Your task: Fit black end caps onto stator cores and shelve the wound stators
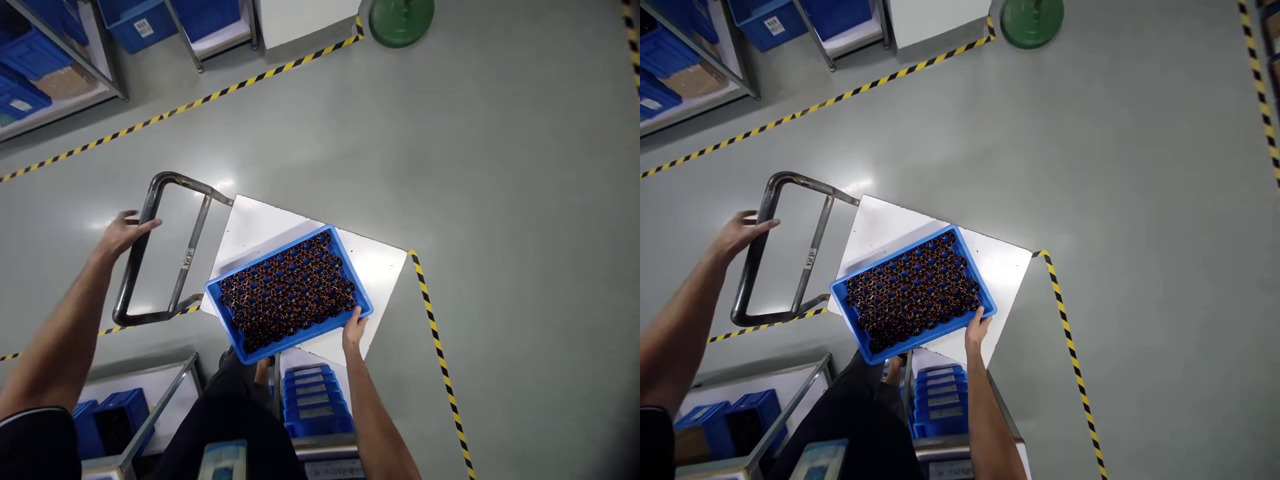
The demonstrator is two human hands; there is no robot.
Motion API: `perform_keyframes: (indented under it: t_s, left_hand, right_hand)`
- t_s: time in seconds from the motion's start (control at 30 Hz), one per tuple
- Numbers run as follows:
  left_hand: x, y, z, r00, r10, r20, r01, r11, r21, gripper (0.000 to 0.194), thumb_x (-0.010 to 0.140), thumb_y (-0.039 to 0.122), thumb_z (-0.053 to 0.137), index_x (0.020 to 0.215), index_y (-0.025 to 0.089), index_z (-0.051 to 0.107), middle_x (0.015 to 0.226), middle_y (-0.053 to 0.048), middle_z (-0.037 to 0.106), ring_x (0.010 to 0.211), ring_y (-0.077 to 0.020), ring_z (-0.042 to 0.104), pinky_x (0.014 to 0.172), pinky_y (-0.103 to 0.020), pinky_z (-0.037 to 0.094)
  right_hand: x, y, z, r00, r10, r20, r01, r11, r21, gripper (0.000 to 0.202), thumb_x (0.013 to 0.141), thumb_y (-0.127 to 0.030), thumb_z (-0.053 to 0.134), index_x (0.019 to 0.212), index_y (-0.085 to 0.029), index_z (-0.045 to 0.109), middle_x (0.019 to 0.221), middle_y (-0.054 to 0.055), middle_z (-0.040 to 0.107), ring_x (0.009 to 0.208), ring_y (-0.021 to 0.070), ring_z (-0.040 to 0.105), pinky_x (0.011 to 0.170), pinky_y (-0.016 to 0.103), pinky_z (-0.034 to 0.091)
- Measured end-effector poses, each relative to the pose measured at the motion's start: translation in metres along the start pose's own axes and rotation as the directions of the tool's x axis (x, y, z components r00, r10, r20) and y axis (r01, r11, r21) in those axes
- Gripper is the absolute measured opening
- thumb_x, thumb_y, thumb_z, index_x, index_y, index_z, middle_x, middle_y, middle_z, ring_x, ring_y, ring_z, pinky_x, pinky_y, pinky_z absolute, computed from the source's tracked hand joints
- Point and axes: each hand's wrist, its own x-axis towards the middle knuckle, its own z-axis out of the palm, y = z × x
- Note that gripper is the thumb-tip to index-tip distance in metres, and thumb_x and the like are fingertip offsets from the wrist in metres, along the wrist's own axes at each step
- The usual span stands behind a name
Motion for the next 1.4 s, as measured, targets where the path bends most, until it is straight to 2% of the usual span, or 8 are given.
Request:
perform_keyframes:
  t_s: [0.13, 0.3, 0.47, 0.57, 0.67, 0.87, 1.13, 1.4]
  left_hand:
    - [0.054, 0.037, 0.018, 0.990, 0.072, 0.123, -0.060, 0.993, -0.102, 0.106, 0.085, 0.099, 0.074, 0.120, -0.001, 0.070, 0.087, 0.002, 0.069, 0.081, -0.0117, 0.077, 0.089, -0.033, 0.059]
    - [0.051, 0.036, 0.027, 0.990, 0.118, 0.074, -0.110, 0.988, -0.111, 0.101, 0.086, 0.092, 0.077, 0.116, -0.005, 0.068, 0.093, 0.002, 0.065, 0.084, -0.0057, 0.069, 0.093, -0.031, 0.051]
    - [0.046, 0.036, 0.022, 0.990, 0.138, -0.026, -0.140, 0.978, -0.157, 0.073, 0.084, 0.072, 0.100, 0.103, 0.009, 0.068, 0.089, 0.004, 0.071, 0.077, -0.0080, 0.055, 0.085, -0.027, 0.057]
    - [0.044, 0.039, 0.022, 0.987, 0.156, -0.040, -0.161, 0.971, -0.175, 0.068, 0.085, 0.068, 0.101, 0.104, 0.011, 0.068, 0.094, 0.002, 0.074, 0.078, -0.0110, 0.057, 0.091, -0.032, 0.060]
    - [0.042, 0.042, 0.021, 0.989, 0.146, -0.038, -0.150, 0.976, -0.160, 0.067, 0.088, 0.067, 0.100, 0.105, 0.012, 0.066, 0.100, 0.000, 0.077, 0.081, -0.0121, 0.057, 0.098, -0.036, 0.060]
    - [0.042, 0.046, 0.023, 0.992, 0.109, -0.064, -0.115, 0.988, -0.103, 0.065, 0.087, 0.071, 0.099, 0.099, 0.018, 0.063, 0.095, 0.002, 0.074, 0.082, -0.0141, 0.060, 0.091, -0.033, 0.057]
    - [0.045, 0.050, 0.032, 0.982, 0.142, -0.121, -0.148, 0.988, -0.037, 0.065, 0.096, 0.059, 0.095, 0.112, 0.000, 0.073, 0.095, 0.001, 0.074, 0.077, -0.0068, 0.049, 0.090, -0.026, 0.054]
    - [0.049, 0.060, 0.040, 0.979, 0.104, -0.177, -0.073, 0.983, 0.171, 0.060, 0.104, 0.061, 0.080, 0.124, 0.005, 0.077, 0.113, -0.007, 0.084, 0.090, -0.0134, 0.066, 0.099, -0.033, 0.063]
  right_hand:
    - [0.001, -0.001, 0.010, 1.000, 0.000, -0.007, 0.000, 0.999, 0.054, 0.061, 0.113, -0.065, 0.070, 0.154, -0.020, 0.068, 0.148, 0.014, 0.076, 0.134, 0.0312, 0.075, 0.121, 0.059, 0.061]
    - [0.012, -0.041, 0.025, 0.996, -0.072, 0.055, 0.068, 0.995, 0.067, 0.068, 0.110, -0.062, 0.075, 0.162, -0.020, 0.063, 0.156, 0.016, 0.073, 0.143, 0.0336, 0.071, 0.128, 0.063, 0.057]
    - [0.045, -0.116, 0.073, 0.979, -0.149, 0.139, 0.142, 0.988, 0.063, 0.071, 0.105, -0.063, 0.083, 0.158, -0.019, 0.065, 0.149, 0.015, 0.075, 0.135, 0.0323, 0.074, 0.125, 0.062, 0.059]
    - [0.040, -0.145, 0.102, 0.956, -0.223, 0.189, 0.208, 0.974, 0.094, 0.067, 0.109, -0.062, 0.078, 0.159, -0.020, 0.064, 0.146, 0.013, 0.077, 0.130, 0.0300, 0.076, 0.122, 0.059, 0.061]
    - [-0.010, -0.133, 0.119, 0.949, -0.262, 0.174, 0.245, 0.963, 0.109, 0.061, 0.114, -0.062, 0.070, 0.158, -0.020, 0.065, 0.149, 0.014, 0.075, 0.133, 0.0300, 0.075, 0.121, 0.058, 0.061]
    - [-0.123, -0.062, 0.128, 0.975, -0.187, 0.117, 0.182, 0.982, 0.051, 0.054, 0.113, -0.064, 0.069, 0.143, -0.019, 0.073, 0.143, 0.013, 0.076, 0.133, 0.0302, 0.073, 0.122, 0.059, 0.059]
    - [-0.103, -0.055, 0.147, 0.993, -0.096, 0.075, 0.096, 0.995, 0.000, 0.056, 0.115, -0.067, 0.065, 0.141, -0.019, 0.074, 0.137, 0.012, 0.079, 0.124, 0.0277, 0.077, 0.117, 0.055, 0.062]
    - [-0.090, -0.052, 0.162, 0.981, -0.097, 0.166, 0.088, 0.994, 0.064, 0.048, 0.117, -0.063, 0.063, 0.133, -0.018, 0.073, 0.117, 0.007, 0.078, 0.101, 0.0212, 0.075, 0.099, 0.045, 0.066]
